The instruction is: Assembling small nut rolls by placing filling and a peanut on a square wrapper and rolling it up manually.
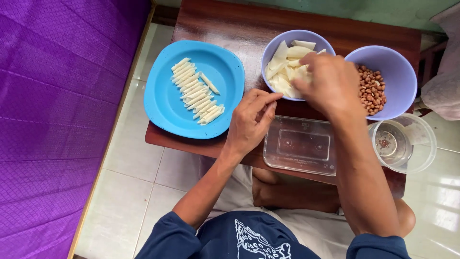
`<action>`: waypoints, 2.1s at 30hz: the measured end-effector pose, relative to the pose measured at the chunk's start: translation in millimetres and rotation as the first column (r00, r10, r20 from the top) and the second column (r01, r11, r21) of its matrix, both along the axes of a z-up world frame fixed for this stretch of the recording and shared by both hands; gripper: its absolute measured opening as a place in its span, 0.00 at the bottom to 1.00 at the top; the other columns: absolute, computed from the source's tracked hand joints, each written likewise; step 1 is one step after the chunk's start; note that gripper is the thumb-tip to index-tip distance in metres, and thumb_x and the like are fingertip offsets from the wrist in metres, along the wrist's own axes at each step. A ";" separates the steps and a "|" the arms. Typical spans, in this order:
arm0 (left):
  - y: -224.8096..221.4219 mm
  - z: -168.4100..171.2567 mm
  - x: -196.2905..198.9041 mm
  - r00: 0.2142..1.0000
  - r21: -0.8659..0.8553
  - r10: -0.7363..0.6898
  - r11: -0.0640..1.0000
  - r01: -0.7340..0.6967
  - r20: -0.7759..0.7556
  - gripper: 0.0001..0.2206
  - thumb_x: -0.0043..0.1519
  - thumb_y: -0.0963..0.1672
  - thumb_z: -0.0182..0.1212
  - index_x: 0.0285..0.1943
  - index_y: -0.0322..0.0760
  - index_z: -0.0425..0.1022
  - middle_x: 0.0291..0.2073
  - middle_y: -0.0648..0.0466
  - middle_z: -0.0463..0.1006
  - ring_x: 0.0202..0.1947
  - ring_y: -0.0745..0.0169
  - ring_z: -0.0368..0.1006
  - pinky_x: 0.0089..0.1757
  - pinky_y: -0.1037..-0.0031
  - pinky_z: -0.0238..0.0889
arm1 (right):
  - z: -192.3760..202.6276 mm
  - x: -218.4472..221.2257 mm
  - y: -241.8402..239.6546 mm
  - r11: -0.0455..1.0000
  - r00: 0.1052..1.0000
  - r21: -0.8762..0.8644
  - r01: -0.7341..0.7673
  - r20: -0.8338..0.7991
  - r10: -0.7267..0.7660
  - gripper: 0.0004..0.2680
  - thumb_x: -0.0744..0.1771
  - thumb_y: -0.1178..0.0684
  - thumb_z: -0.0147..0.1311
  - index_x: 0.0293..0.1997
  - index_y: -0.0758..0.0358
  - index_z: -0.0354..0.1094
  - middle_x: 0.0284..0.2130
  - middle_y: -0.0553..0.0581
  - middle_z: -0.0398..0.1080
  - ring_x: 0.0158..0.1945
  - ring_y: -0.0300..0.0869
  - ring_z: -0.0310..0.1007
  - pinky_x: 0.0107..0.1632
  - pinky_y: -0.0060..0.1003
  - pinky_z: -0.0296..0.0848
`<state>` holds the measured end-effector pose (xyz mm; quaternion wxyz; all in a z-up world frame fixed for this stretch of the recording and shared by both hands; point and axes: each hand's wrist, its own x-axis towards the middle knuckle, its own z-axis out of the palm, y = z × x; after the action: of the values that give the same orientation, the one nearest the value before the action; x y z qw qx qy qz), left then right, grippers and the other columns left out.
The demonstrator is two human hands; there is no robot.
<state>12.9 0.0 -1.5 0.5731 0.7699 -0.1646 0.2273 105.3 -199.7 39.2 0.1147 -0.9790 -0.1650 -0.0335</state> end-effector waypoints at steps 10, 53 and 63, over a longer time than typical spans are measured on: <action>-11.7 40.0 52.6 1.000 -0.082 0.020 0.996 -0.018 0.018 0.09 0.69 0.44 0.56 0.55 0.44 0.79 0.37 0.54 0.76 0.33 0.65 0.74 0.31 0.75 0.70 | 18.3 -5.0 -1.3 0.559 0.996 0.827 -0.065 0.021 0.084 0.18 0.67 0.65 0.52 0.66 0.64 0.64 0.52 0.67 0.74 0.48 0.46 0.78 0.47 0.39 0.79; -33.4 34.7 97.2 0.975 -0.289 -0.215 0.938 0.191 -0.053 0.06 0.68 0.44 0.61 0.46 0.40 0.83 0.29 0.54 0.79 0.34 0.75 0.73 0.38 0.77 0.71 | -8.5 -27.7 8.5 0.447 0.965 0.866 -0.224 0.261 -0.020 0.13 0.72 0.62 0.52 0.64 0.71 0.62 0.43 0.66 0.73 0.44 0.41 0.71 0.43 0.36 0.75; -22.6 25.4 94.8 0.915 -0.218 -0.390 0.906 0.361 -0.106 0.17 0.63 0.44 0.66 0.61 0.36 0.75 0.44 0.54 0.85 0.41 0.71 0.81 0.41 0.81 0.72 | 0.1 -47.0 9.3 0.578 0.960 0.799 -0.166 0.265 -0.091 0.06 0.75 0.71 0.53 0.60 0.83 0.69 0.46 0.67 0.72 0.43 0.44 0.69 0.47 0.33 0.68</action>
<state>107.7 -22.6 23.9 0.6890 0.6787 -0.2445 0.0700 58.3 -190.4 39.3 0.5274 -0.7980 -0.1661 -0.2398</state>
